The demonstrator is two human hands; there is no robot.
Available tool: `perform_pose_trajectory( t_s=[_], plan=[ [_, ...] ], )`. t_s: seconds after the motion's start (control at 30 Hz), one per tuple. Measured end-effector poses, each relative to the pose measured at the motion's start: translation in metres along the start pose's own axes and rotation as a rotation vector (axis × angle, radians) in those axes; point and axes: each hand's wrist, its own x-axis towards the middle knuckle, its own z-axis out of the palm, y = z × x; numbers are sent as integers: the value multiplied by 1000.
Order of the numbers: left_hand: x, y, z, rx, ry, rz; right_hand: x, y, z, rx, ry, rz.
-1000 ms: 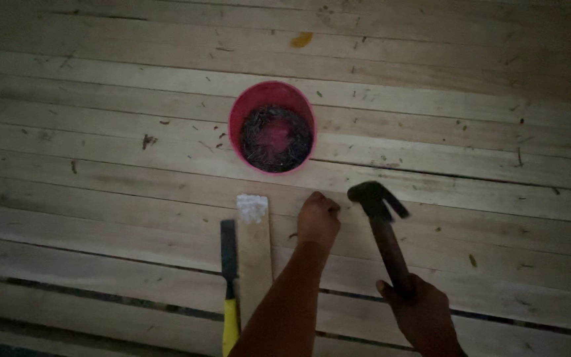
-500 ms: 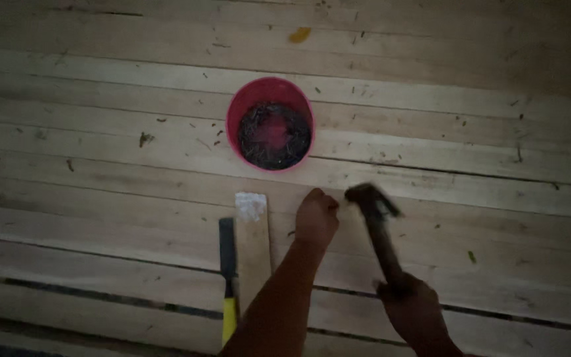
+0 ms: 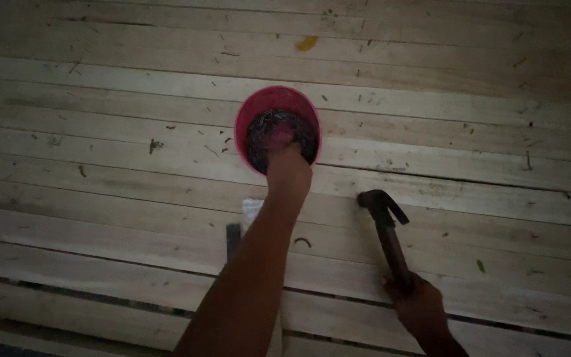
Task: The person picks nails one at a time from a pink bucket and hammers them into the slatted wooden surface of a large wooden box, holding the hammer in one hand while positioning each nail with the other. The bucket is occasionally repositioned on the slats as the work moves along the surface.
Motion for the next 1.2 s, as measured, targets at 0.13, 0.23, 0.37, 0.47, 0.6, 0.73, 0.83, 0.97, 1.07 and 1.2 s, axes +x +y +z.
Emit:
perform_pose_trajectory(
  t_s=[0.13, 0.23, 0.37, 0.47, 0.6, 0.73, 0.83, 0.97, 1.07, 1.2],
  plan=[
    [40, -9, 8, 372, -338, 31, 6, 4, 2, 155, -1, 55],
    [45, -12, 5, 356, -272, 136, 2, 2, 1, 116, 26, 59],
    [35, -15, 3, 78, -110, -86, -4, -4, 2, 179, -2, 104],
    [29, -14, 0, 83, -193, -187, -7, -6, 1, 141, 28, 67],
    [13, -18, -1, 22, -31, -17, -6, -8, -2, 170, 6, 134],
    [0, -23, 0, -223, 267, 159, -5, -10, -1, 129, 9, 112],
    [-4, -21, 2, -354, 307, 77, -6, -9, 1, 107, 28, 113],
    [-4, -22, 0, -373, 298, 103, -6, -3, 2, 136, 46, 39],
    [-5, -22, -4, -303, 309, 161, -5, -1, 2, 130, 64, 14],
    [-9, -15, -8, -259, 178, 34, -7, -4, 0, 122, 44, 53]
  ],
)
